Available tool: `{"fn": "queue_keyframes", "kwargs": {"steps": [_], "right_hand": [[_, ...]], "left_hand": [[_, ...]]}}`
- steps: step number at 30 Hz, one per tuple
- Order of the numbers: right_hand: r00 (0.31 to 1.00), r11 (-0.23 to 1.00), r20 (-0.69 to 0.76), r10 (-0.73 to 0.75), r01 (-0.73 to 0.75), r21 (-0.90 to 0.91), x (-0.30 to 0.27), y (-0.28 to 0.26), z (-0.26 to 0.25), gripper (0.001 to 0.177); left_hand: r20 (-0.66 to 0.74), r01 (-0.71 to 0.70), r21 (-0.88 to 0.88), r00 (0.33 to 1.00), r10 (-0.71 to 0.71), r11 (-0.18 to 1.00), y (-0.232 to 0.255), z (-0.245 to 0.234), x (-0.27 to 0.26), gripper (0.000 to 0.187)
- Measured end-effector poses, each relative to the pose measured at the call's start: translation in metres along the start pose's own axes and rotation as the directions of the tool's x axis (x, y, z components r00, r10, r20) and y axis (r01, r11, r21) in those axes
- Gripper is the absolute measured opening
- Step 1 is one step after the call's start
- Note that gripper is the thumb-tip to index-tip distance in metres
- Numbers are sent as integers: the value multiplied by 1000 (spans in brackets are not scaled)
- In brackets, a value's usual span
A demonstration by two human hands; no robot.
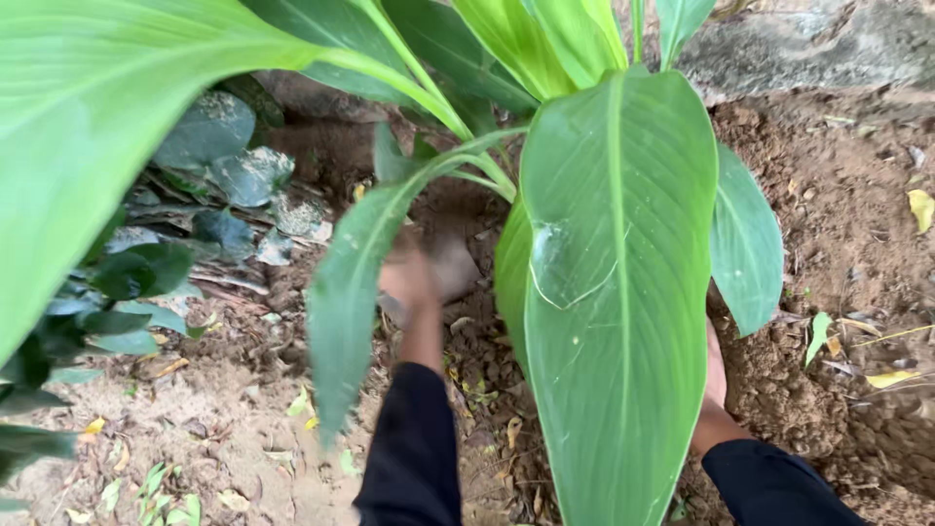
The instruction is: The person digs the soil using a trowel and hands, places a plant into the dug hole, and packs dirt around its base by hand before digging further along the ground.
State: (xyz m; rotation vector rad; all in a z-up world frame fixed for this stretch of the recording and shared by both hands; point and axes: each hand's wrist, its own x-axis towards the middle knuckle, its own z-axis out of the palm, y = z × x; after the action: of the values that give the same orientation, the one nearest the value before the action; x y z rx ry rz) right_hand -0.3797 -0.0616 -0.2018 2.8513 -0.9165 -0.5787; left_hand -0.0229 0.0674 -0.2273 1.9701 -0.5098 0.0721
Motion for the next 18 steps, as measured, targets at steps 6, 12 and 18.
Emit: {"fn": "queue_keyframes", "kwargs": {"steps": [6,12,18], "right_hand": [[999,995,-48,-8,12,97,-10,13,22,72],[973,988,225,43,-75,135,-7,9,13,80],[998,997,-35,47,-44,68,-12,13,6,81]], "left_hand": [[163,32,442,980,-115,897,107,27,-19,45],[-247,-209,-383,962,119,900,141,36,-56,33],[27,230,-80,973,-229,970,112,52,-59,51]]}}
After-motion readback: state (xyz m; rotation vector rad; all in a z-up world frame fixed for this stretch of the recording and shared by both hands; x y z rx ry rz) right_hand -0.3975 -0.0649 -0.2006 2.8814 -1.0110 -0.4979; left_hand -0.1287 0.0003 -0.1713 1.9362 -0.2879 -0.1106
